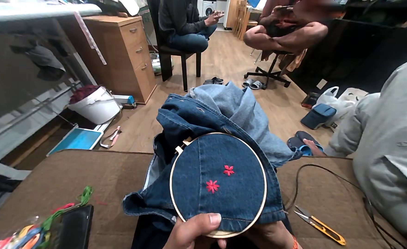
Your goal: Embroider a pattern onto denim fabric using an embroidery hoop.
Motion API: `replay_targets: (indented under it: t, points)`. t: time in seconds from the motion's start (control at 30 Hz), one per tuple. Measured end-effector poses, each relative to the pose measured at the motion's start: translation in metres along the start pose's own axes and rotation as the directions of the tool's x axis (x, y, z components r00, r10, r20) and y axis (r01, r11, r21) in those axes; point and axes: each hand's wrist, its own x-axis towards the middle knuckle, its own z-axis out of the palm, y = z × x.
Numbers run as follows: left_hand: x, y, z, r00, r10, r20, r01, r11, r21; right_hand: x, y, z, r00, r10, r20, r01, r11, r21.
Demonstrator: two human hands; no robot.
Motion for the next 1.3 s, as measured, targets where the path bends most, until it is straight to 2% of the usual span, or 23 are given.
replay_targets:
  t: [0.07,0.2,0.37,0.63,1.3]
  points:
    - [0.0001,0.0004,0.0005,1.0,0.001,0.001,-0.001,1.0,0.002,-0.0017,-0.0011,0.0038,0.998,-0.036,-0.054,0.033,0.998,-0.062]
    - [-0.0004,0.0008,0.0028,1.0,0.006,-0.025,-0.006,1.0,0.009,-0.0033,0.0,0.0047,0.988,-0.139,-0.063,0.125,0.974,-0.191]
    - [-0.0004,0.0007,0.0027,1.0,0.01,-0.029,-0.01,1.0,0.013,-0.0042,-0.0006,0.0085,0.981,-0.184,-0.068,0.155,0.941,-0.302]
    - [-0.0006,0.0002,0.0024,0.999,0.022,-0.028,-0.022,1.0,0.008,-0.0034,0.0039,0.0066,0.965,-0.259,-0.042,0.233,0.919,-0.317]
    - [-0.0005,-0.0001,0.0028,0.999,0.023,-0.036,-0.022,1.0,0.006,-0.0034,0.0067,0.0062,0.96,-0.268,-0.077,0.238,0.932,-0.274]
